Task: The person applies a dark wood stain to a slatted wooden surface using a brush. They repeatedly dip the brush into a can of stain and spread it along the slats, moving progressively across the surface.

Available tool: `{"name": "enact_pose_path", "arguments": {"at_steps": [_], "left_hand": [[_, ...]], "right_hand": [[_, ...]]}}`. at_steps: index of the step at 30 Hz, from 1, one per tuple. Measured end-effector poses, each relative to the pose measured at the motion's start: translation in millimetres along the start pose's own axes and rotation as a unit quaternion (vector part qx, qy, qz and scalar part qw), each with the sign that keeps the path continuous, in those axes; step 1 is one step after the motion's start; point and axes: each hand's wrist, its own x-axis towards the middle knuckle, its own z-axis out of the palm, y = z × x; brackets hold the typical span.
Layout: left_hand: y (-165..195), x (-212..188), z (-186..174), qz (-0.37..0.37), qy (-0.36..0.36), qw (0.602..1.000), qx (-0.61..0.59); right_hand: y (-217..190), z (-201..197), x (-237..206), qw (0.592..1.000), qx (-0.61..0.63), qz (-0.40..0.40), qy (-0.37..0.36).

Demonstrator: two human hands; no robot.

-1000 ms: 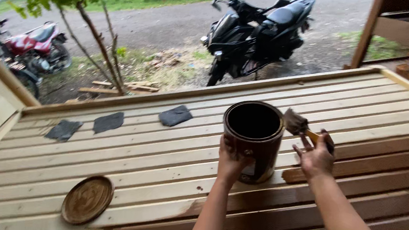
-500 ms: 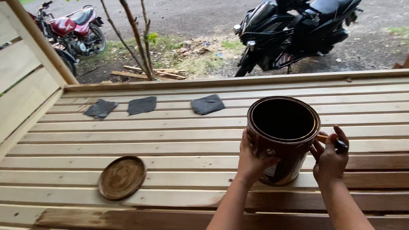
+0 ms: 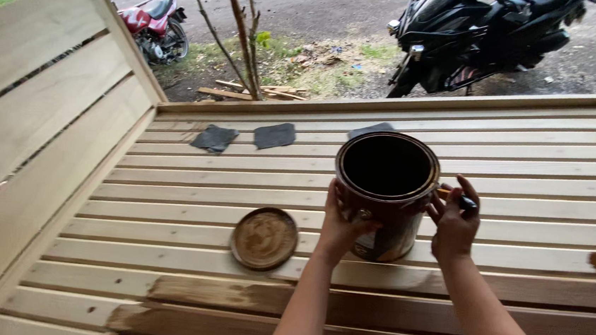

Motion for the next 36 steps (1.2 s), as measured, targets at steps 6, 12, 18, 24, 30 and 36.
{"name": "enact_pose_path", "arguments": {"at_steps": [6,12,18,24,30,36], "left_hand": [[39,-17,-94,-0.061,0.015,0.998,-0.029],[71,-34,-158,-0.069,0.048,0.996,-0.024],[100,-44,-176,-0.084,0.074,0.994,-0.006],[131,-56,-161,-0.11,0.165,0.98,0.019],[138,-32,-147,-0.103,0.226,0.967,-0.061],[137,-51,-146,-0.101,0.185,0.974,-0.083]], "right_hand": [[47,78,-48,0.999,0.034,0.01,-0.008],[84,136,-77,0.998,0.049,0.023,-0.03],[102,151,-80,0.995,0.044,0.045,-0.077],[37,142,-35,0.962,-0.205,-0.154,-0.095],[-79,166,-14,0.974,-0.063,-0.116,-0.183],[-69,249,-18,0.876,-0.267,-0.063,-0.397]]}}
